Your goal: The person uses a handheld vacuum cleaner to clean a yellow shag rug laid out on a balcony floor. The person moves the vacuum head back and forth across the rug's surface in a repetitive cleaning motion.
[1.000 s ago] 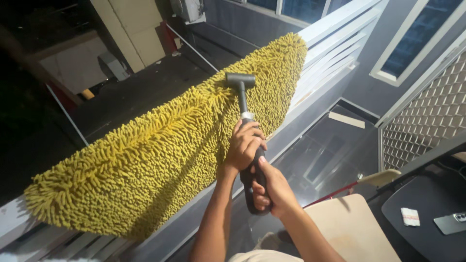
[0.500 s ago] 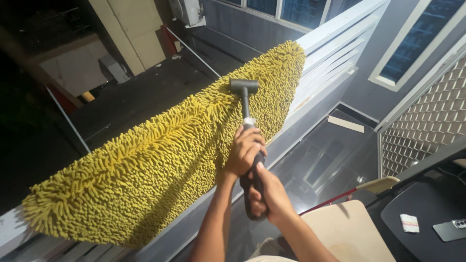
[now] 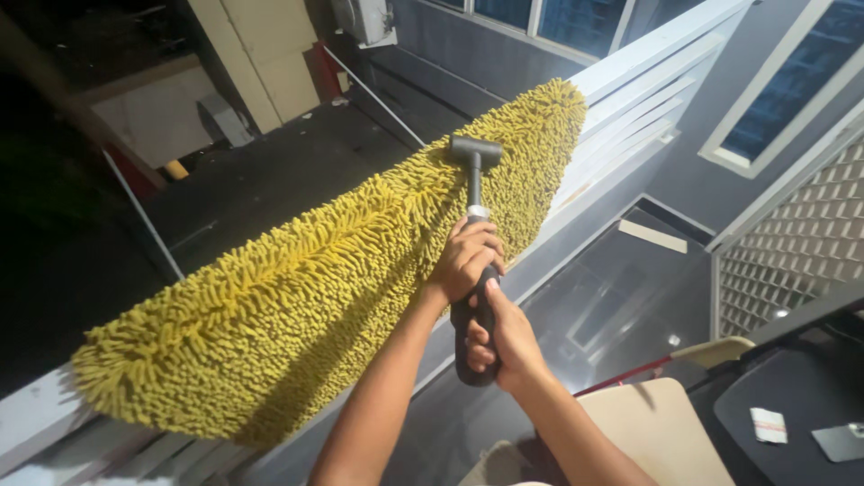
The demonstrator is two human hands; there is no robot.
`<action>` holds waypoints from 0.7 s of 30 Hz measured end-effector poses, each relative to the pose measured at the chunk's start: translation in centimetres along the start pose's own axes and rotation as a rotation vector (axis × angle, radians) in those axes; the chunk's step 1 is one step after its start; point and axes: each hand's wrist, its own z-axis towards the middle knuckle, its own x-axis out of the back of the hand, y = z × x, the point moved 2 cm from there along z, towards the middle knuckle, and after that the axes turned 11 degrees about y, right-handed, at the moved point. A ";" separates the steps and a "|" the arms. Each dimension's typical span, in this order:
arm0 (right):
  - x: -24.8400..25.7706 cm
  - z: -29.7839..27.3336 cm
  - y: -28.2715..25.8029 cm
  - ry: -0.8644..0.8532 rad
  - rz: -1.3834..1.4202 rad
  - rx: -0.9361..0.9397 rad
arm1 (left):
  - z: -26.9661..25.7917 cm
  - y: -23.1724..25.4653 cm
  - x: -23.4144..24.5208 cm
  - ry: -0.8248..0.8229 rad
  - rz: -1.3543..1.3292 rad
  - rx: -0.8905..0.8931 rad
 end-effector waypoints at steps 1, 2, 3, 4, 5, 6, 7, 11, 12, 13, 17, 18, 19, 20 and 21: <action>0.6 -0.2 0.0 0.018 -0.015 -0.021 | -0.3 0.4 -0.4 0.015 -0.004 0.027; 1.2 -0.5 0.2 0.033 -0.028 -0.040 | -0.8 0.9 -0.6 0.029 -0.006 0.050; 1.8 -0.9 0.3 0.047 -0.040 -0.058 | -1.1 1.5 -0.7 0.043 -0.007 0.073; 2.3 -1.3 0.6 0.032 -0.037 -0.076 | -1.6 2.2 -0.8 0.045 -0.023 0.114; 2.8 -1.8 0.9 0.016 -0.034 -0.095 | -2.1 2.9 -1.0 0.048 -0.039 0.155; 3.1 -1.7 0.8 -0.005 -0.030 -0.109 | -2.0 3.0 -1.0 0.052 -0.050 0.191; 3.3 -1.3 0.3 -0.008 -0.041 -0.101 | -1.5 3.0 -1.2 0.059 -0.045 0.188; 4.2 1.1 -1.7 -0.038 -0.042 -0.086 | 0.7 1.7 -2.6 0.055 0.009 0.166; 4.3 1.7 -2.1 -0.050 -0.035 -0.084 | 1.3 1.2 -2.9 0.049 0.030 0.155; 4.3 2.1 -2.3 -0.061 -0.037 -0.067 | 1.6 0.9 -3.0 0.057 0.027 0.155; 5.1 1.9 -1.5 -0.018 -0.039 -0.084 | 0.7 1.5 -3.4 0.066 -0.001 0.182; 5.2 1.5 -1.1 0.007 -0.039 -0.101 | 0.2 1.9 -3.3 0.067 -0.007 0.187; 5.4 0.9 -0.6 0.001 -0.032 -0.111 | -0.3 2.4 -3.2 0.060 -0.020 0.203; 5.6 0.1 -0.2 -0.001 -0.027 -0.120 | -0.9 2.9 -3.3 0.054 -0.035 0.219; 5.8 -0.1 -0.1 -0.004 -0.021 -0.129 | -1.0 3.2 -3.4 0.047 -0.051 0.236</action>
